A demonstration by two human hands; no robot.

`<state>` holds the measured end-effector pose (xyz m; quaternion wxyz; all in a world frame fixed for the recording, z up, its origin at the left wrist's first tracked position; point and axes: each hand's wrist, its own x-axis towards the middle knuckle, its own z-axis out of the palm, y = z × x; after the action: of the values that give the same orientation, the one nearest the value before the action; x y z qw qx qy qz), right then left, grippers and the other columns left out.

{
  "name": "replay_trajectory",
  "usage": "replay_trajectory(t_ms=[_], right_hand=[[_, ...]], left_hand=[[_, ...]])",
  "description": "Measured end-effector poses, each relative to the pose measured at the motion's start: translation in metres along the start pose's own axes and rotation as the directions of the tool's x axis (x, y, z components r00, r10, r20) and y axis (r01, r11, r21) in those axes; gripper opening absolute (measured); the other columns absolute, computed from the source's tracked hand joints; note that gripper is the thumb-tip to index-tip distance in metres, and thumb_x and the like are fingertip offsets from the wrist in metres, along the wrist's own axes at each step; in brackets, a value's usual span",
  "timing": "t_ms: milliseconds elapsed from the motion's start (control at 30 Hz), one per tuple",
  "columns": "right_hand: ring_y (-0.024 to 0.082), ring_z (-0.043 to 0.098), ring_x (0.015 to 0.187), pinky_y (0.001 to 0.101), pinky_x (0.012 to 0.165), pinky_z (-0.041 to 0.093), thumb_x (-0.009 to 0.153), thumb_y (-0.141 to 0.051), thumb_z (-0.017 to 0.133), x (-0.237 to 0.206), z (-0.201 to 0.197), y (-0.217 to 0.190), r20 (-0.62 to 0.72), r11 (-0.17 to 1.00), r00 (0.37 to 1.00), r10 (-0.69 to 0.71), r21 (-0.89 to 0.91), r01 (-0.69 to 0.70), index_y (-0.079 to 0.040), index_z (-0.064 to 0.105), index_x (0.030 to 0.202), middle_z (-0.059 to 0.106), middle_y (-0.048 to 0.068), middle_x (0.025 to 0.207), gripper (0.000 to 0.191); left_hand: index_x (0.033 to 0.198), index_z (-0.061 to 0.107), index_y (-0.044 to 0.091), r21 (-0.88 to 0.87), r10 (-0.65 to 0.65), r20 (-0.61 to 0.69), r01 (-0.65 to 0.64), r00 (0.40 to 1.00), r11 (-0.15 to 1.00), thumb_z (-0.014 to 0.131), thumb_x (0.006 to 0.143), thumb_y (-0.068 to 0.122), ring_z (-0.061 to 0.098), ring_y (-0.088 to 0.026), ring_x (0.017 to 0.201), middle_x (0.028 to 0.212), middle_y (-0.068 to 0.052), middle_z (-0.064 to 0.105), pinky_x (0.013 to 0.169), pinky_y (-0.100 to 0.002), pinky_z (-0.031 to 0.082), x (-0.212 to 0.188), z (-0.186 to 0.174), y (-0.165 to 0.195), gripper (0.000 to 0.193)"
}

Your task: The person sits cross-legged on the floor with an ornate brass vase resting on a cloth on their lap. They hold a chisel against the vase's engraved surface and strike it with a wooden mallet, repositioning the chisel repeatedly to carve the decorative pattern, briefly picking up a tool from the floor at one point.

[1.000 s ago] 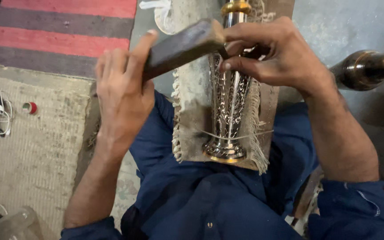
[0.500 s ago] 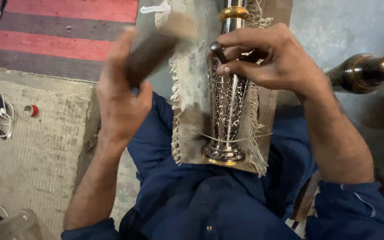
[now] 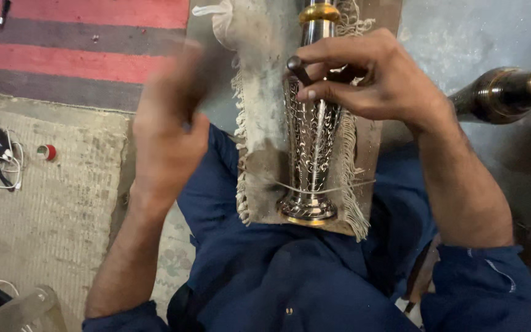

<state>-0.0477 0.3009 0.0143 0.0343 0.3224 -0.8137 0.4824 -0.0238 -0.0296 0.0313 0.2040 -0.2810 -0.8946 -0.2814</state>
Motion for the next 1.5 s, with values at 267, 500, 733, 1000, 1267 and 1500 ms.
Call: replay_trajectory(t_ms=[267,500,733,1000,1267,1500], right_hand=[[0.013,0.075,0.094,0.0263,0.082,0.061,0.1,-0.005,0.084,-0.013,0.007,-0.008,-0.095,0.991,0.994,0.058,0.13,-0.045,-0.006,0.064,0.139,0.076,0.009,0.101,0.044],[0.014,0.077,0.091,0.0269,0.084,0.064,0.099,-0.006,0.085,-0.013,0.005,-0.01,-0.094,0.998,0.996,-0.004,0.059,0.009,-0.006,0.064,0.141,0.078,0.01,0.105,0.046],[0.013,0.078,0.092,0.0253,0.083,0.066,0.098,-0.007,0.088,-0.016,0.007,-0.005,-0.121,0.999,0.993,-0.013,0.04,0.018,-0.007,0.066,0.139,0.077,0.008,0.105,0.046],[0.022,0.079,0.097,0.0342,0.085,0.069,0.106,-0.005,0.078,-0.034,0.013,0.014,-0.358,0.892,0.917,0.174,0.452,0.007,-0.003,0.058,0.13,0.071,0.009,0.095,0.032],[0.026,0.078,0.098,0.033,0.085,0.068,0.11,-0.012,0.079,-0.065,0.034,0.006,-0.547,0.843,0.785,0.29,0.534,0.061,-0.002,0.047,0.138,0.076,0.019,0.104,0.043],[0.024,0.078,0.096,0.0319,0.088,0.067,0.115,-0.01,0.077,-0.059,0.077,-0.022,-0.662,0.876,0.647,0.377,0.483,-0.016,0.001,0.048,0.141,0.075,0.018,0.102,0.04]], left_hand=[[0.151,0.031,0.006,-0.736,-0.224,0.236,0.324,0.946,0.594,0.058,0.101,-0.01,0.065,-0.02,0.104,0.112,-0.011,0.062,0.098,-0.037,0.056,-0.017,0.035,-0.001,0.06],[0.161,0.027,0.011,-0.717,-0.325,0.267,0.413,0.907,0.562,0.057,0.1,-0.009,0.066,-0.015,0.096,0.113,-0.007,0.063,0.072,-0.032,0.057,-0.001,0.018,-0.008,0.071],[0.146,0.055,0.014,0.153,0.016,0.089,-0.03,0.996,0.988,0.077,0.089,-0.009,0.067,-0.031,0.1,0.109,-0.013,0.063,0.088,-0.043,0.056,0.031,-0.012,0.01,0.065],[0.15,0.048,0.009,0.036,-0.011,0.199,0.004,0.98,0.999,0.072,0.083,-0.011,0.063,-0.036,0.125,0.134,-0.018,0.065,0.106,-0.043,0.053,0.017,-0.019,-0.005,0.074],[0.152,0.033,0.004,-0.806,-0.296,0.168,0.304,0.94,0.509,0.061,0.098,-0.008,0.065,-0.016,0.101,0.111,-0.007,0.058,0.108,-0.039,0.058,-0.032,0.021,0.008,0.062],[0.144,0.033,0.001,-0.888,-0.284,0.219,0.311,0.933,0.338,0.056,0.099,-0.012,0.062,-0.017,0.102,0.108,-0.008,0.057,0.112,-0.042,0.055,-0.044,0.06,0.003,0.052]])
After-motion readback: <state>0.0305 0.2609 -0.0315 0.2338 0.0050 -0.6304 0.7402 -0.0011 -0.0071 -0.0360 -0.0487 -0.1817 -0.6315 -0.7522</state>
